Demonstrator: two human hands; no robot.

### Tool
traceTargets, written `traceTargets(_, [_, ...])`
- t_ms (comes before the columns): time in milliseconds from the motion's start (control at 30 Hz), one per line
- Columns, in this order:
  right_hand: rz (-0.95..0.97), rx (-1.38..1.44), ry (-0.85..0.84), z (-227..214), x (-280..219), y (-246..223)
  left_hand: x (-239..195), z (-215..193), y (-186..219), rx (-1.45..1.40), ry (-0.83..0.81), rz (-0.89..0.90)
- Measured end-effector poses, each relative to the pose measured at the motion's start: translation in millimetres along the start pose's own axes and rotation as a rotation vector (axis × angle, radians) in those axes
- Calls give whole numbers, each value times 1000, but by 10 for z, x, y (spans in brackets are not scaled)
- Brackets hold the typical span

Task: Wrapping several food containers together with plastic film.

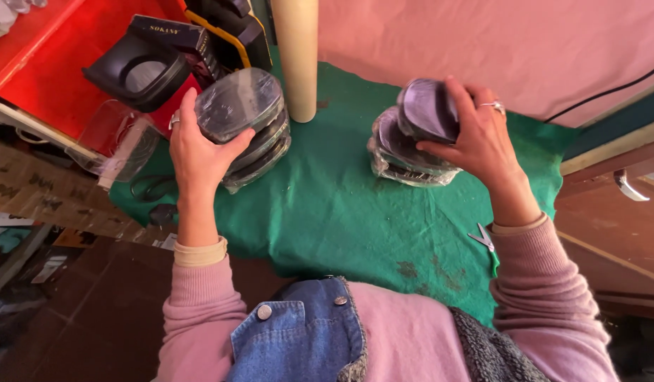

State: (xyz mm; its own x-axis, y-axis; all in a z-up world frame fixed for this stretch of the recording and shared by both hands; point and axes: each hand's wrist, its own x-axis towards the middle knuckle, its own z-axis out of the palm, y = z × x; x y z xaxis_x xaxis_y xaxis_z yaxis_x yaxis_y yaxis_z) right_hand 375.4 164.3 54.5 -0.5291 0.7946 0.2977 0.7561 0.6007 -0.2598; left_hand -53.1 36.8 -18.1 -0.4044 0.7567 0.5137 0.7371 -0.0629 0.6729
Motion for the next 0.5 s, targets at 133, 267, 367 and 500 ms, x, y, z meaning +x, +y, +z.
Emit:
traceTargets(133, [-179,-40,261,-42,-163,-46,-110,-61,315,-37,101,100])
traceTargets(267, [-227,104,387,-175,-441,-347,-384,-9,703,-243,-116,138])
traceTargets(367, [-274,226,296,-113,-625,-603,-709,291,784,-270,-337,226])
traceTargets(500, [-287,262,62,179,-752,-868,-1086,725,792,-413,-556,161])
